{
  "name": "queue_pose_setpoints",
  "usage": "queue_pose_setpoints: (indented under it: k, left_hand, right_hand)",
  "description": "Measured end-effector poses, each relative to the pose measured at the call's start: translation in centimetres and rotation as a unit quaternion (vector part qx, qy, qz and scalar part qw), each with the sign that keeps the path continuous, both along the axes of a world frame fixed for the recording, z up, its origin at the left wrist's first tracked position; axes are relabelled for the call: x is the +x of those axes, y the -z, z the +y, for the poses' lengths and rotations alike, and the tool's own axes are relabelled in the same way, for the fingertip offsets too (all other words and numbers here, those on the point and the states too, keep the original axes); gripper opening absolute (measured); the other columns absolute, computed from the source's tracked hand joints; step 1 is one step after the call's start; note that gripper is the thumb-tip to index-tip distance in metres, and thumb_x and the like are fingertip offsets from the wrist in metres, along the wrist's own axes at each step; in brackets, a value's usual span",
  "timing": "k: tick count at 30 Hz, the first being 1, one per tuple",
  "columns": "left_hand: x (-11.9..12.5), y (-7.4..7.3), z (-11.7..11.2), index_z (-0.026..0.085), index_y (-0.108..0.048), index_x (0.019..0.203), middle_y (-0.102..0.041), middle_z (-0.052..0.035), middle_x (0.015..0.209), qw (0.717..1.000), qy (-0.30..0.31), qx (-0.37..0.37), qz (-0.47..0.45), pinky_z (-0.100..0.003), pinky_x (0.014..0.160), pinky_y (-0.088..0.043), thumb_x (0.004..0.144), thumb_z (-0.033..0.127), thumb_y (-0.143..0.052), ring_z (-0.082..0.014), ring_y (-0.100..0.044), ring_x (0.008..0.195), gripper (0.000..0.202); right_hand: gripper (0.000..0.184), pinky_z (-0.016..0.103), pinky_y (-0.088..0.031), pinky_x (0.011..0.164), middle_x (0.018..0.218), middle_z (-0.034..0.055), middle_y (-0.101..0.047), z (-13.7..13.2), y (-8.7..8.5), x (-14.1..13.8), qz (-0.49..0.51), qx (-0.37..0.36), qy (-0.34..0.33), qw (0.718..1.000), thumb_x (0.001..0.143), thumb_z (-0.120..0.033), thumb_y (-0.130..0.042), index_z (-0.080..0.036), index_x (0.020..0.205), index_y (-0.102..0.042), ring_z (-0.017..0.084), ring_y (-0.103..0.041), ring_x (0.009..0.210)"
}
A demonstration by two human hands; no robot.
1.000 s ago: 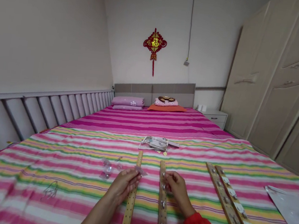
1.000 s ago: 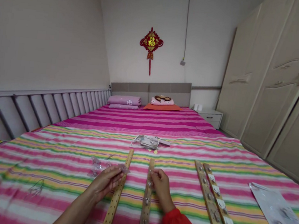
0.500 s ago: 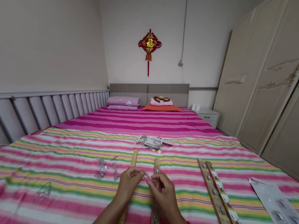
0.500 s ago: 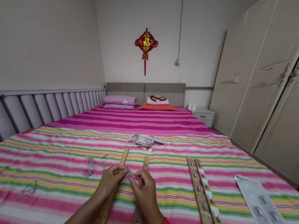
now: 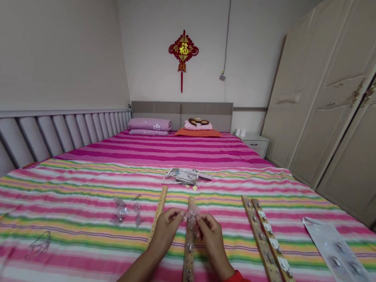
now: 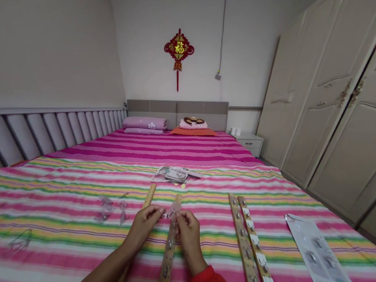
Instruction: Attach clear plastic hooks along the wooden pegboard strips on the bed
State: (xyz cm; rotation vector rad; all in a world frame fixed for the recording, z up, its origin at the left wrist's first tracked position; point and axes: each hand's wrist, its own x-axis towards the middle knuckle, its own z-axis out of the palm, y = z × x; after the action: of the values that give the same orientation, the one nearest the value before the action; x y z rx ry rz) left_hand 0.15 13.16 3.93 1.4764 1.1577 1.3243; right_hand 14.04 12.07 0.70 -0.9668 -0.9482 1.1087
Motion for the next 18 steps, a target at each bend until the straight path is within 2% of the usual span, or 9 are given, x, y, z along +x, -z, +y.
queue_pose_setpoints:
  k: [2,7,12,15,18]
  left_hand:
    - [0.0,0.6,1.1,0.015,-0.069,0.071,-0.068,-0.0030,0.068,1.000,-0.003,-0.016,-0.006,-0.027,0.067,-0.047,0.067,0.041,-0.065,-0.0169,-0.061,0.068,0.027]
    - [0.8,1.8,4.0,0.013,-0.069,0.077,-0.068,-0.0022,0.066,0.993,0.061,-0.095,-0.036,-0.025,0.060,-0.047,0.059,0.038,-0.072,-0.0141,-0.060,0.062,0.031]
    - [2.4,0.8,7.4,0.013,-0.067,0.071,-0.064,-0.0001,0.060,0.992,0.065,-0.096,-0.047,-0.023,0.056,-0.046,0.055,0.031,-0.075,-0.0118,-0.059,0.057,0.026]
    - [3.2,0.1,9.7,0.014,-0.065,0.067,-0.062,0.0014,0.057,0.995,0.042,-0.079,-0.036,-0.022,0.053,-0.044,0.055,0.027,-0.074,-0.0103,-0.056,0.053,0.020]
    - [3.4,0.5,11.8,0.015,-0.064,0.063,-0.059,0.0032,0.052,0.997,0.016,-0.073,-0.023,-0.021,0.052,-0.043,0.056,0.023,-0.071,-0.0097,-0.054,0.051,0.013]
  right_hand:
    - [0.039,0.021,-0.027,0.036,0.036,-0.0076,-0.045,0.6,0.5,0.5,0.005,-0.021,-0.016,1.000,0.063,-0.057,-0.068,-0.020,0.060,-0.056,0.008,-0.037,0.032]
    - [0.034,0.020,-0.026,0.035,0.036,-0.0064,-0.049,2.3,1.1,1.5,-0.011,-0.045,-0.055,0.997,0.062,-0.050,-0.068,-0.018,0.057,-0.057,0.007,-0.038,0.030]
    - [0.032,0.020,-0.026,0.035,0.033,-0.0058,-0.048,5.8,0.2,2.8,-0.039,-0.046,-0.027,0.998,0.060,-0.046,-0.068,-0.018,0.051,-0.056,0.007,-0.038,0.030]
    - [0.029,0.020,-0.027,0.035,0.034,-0.0062,-0.048,8.4,-0.3,3.4,-0.047,-0.041,-0.008,0.998,0.060,-0.043,-0.068,-0.018,0.051,-0.056,0.006,-0.038,0.030]
    - [0.027,0.020,-0.028,0.034,0.035,-0.0055,-0.050,10.6,-0.1,3.5,-0.056,-0.049,-0.002,0.997,0.058,-0.041,-0.069,-0.019,0.050,-0.056,0.007,-0.039,0.029]
